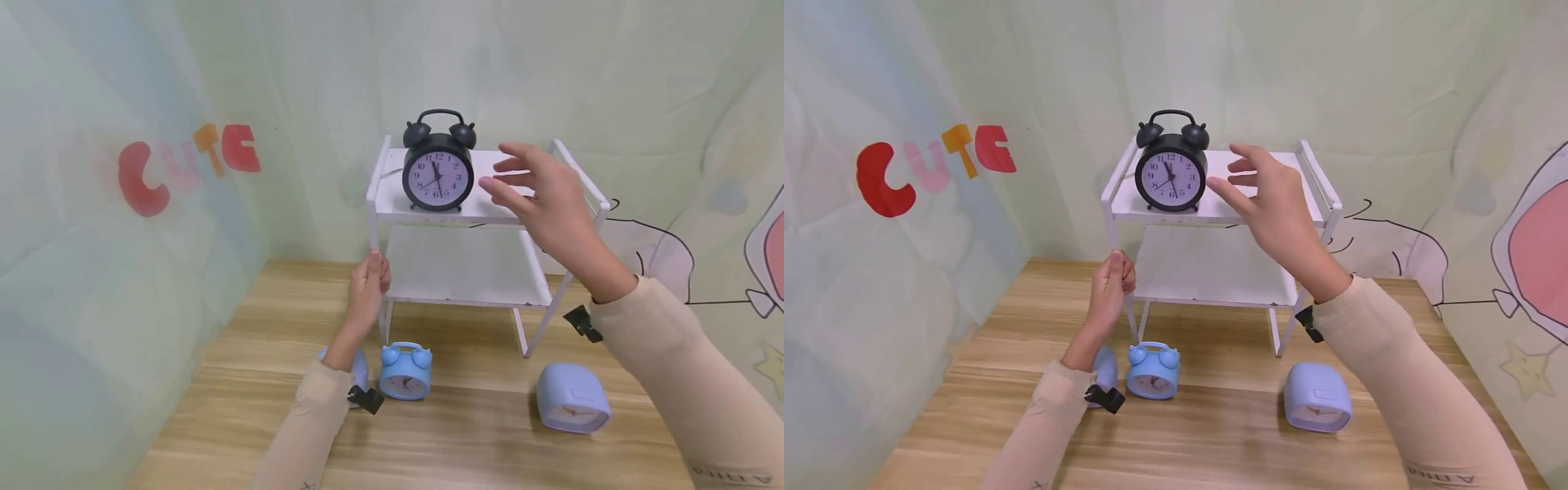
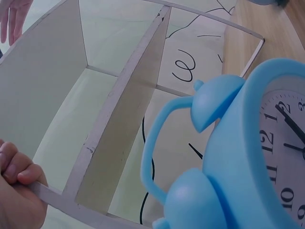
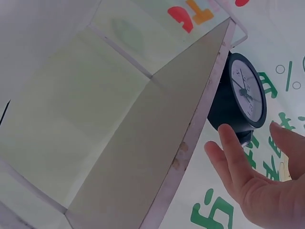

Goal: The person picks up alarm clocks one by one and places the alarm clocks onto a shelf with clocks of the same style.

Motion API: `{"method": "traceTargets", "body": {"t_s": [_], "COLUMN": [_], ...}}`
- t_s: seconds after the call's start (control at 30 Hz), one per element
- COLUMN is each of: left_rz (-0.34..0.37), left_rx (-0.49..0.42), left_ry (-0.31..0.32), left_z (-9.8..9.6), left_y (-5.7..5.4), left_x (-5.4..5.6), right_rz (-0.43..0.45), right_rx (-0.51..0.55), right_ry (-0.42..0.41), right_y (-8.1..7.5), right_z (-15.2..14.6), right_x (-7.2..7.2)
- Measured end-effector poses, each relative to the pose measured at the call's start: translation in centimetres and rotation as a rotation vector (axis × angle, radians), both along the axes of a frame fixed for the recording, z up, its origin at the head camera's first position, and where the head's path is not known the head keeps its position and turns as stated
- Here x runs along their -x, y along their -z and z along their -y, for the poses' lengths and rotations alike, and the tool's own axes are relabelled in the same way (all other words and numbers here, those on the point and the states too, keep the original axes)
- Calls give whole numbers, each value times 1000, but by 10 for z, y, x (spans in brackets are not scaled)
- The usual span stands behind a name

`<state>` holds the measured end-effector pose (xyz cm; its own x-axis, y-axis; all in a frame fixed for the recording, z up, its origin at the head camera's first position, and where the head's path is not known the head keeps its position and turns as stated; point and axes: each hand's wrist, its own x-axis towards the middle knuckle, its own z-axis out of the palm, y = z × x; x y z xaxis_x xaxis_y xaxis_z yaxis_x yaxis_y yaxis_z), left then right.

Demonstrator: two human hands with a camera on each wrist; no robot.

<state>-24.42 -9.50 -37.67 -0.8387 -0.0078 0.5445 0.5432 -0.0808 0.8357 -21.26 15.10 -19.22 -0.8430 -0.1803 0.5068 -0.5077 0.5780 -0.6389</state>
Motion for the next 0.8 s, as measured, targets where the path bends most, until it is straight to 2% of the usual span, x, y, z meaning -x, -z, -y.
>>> {"method": "traceTargets", "body": {"t_s": [0.2, 0.33, 0.8], "left_rz": [-35, -59, -59], "left_rx": [-14, -18, -15], "left_ry": [-2, -3, 6], "left_z": [1, 1, 1], "left_y": [3, 4, 6], "left_x": [2, 2, 3], "right_rz": [-76, -98, -9], "right_rx": [73, 113, 110], "right_ry": [-1, -52, -175], "right_y": [13, 26, 74], "right_z": [-7, -10, -19], "right_x": [-14, -23, -45]}}
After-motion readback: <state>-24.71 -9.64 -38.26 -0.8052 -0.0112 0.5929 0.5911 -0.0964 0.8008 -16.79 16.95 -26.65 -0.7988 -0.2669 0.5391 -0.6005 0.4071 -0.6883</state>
